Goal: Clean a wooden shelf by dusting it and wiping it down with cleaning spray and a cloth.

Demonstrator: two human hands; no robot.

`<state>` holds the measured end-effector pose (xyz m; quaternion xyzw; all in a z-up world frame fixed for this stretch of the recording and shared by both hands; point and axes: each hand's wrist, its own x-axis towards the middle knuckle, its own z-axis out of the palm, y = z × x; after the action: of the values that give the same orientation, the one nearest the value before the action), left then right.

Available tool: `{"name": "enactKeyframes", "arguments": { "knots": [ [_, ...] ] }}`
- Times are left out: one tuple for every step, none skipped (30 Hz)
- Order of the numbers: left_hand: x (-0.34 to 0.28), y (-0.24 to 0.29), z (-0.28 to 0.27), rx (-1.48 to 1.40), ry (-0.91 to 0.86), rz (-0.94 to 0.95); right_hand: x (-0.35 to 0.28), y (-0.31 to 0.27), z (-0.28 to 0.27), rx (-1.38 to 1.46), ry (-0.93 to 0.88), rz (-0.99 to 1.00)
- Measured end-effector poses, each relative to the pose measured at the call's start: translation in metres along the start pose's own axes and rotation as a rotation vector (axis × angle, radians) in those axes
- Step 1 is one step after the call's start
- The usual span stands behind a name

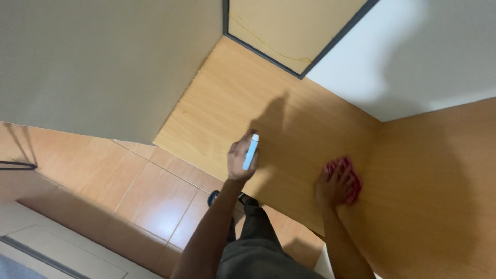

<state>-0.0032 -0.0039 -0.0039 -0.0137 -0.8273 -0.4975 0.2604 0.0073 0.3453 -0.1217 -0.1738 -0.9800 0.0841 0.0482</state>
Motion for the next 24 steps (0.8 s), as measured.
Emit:
{"name": "enactKeyframes", "arguments": {
  "knots": [
    [0.0,0.001,-0.001,0.004,-0.002,0.0,-0.019,-0.002,0.002,0.003,-0.003,0.0],
    [0.001,0.002,-0.001,0.008,0.008,0.01,-0.038,-0.003,0.004,0.007,0.005,0.002],
    [-0.001,0.004,0.0,0.009,0.016,0.016,-0.058,-0.001,0.005,0.007,0.011,0.004],
    [-0.001,0.005,-0.001,0.01,0.014,0.014,-0.07,-0.011,0.005,0.007,0.008,0.005],
    [-0.001,0.006,-0.003,0.015,0.01,0.001,-0.081,-0.022,0.005,0.021,-0.016,-0.04],
    [0.0,0.007,-0.004,0.019,0.006,-0.012,-0.092,-0.032,0.004,0.035,-0.041,-0.085],
    [0.002,0.005,-0.006,0.022,0.011,-0.012,-0.095,-0.049,0.007,0.037,-0.04,-0.09],
    [0.004,0.003,-0.007,0.023,0.005,0.009,-0.098,-0.066,0.01,0.006,-0.073,-0.225],
    [0.003,0.003,-0.01,0.025,-0.004,0.024,-0.105,-0.082,0.011,-0.026,-0.112,-0.359],
    [0.005,0.001,-0.013,0.029,0.0,0.018,-0.102,-0.104,0.013,-0.026,-0.117,-0.366],
    [0.005,0.0,-0.016,0.035,0.028,0.013,-0.102,-0.124,0.014,0.007,-0.086,-0.502],
    [0.004,-0.001,-0.019,0.041,0.056,0.008,-0.102,-0.144,0.016,0.042,-0.054,-0.637],
    [0.006,-0.006,-0.024,0.046,0.061,-0.002,-0.095,-0.164,0.02,0.042,-0.063,-0.646],
    [0.008,-0.01,-0.028,0.049,0.077,0.001,-0.088,-0.184,0.024,0.068,-0.062,-0.699],
    [0.011,-0.015,-0.032,0.052,0.092,0.006,-0.081,-0.204,0.028,0.096,-0.058,-0.751],
    [0.014,-0.02,-0.038,0.056,0.097,-0.002,-0.074,-0.219,0.027,0.095,-0.064,-0.758],
    [0.018,-0.025,-0.042,0.101,0.129,-0.014,-0.066,-0.235,0.026,0.129,-0.066,-0.802],
    [0.022,-0.03,-0.047,0.146,0.161,-0.026,-0.058,-0.251,0.025,0.162,-0.069,-0.846],
    [0.028,-0.03,-0.054,0.149,0.166,-0.032,-0.051,-0.263,0.029,0.162,-0.073,-0.854],
    [0.035,-0.03,-0.061,0.147,0.207,-0.057,-0.044,-0.275,0.034,0.159,-0.081,-0.874],
    [0.041,-0.029,-0.068,0.146,0.25,-0.086,-0.037,-0.287,0.038,0.155,-0.092,-0.898],
    [0.044,-0.03,-0.07,0.151,0.257,-0.095,-0.029,-0.299,0.039,0.154,-0.099,-0.908],
    [0.046,-0.032,-0.073,0.155,0.262,-0.132,-0.023,-0.312,0.041,0.178,-0.066,-0.926],
    [0.047,-0.034,-0.075,0.159,0.267,-0.169,-0.017,-0.325,0.044,0.202,-0.032,-0.944]
  ]
}}
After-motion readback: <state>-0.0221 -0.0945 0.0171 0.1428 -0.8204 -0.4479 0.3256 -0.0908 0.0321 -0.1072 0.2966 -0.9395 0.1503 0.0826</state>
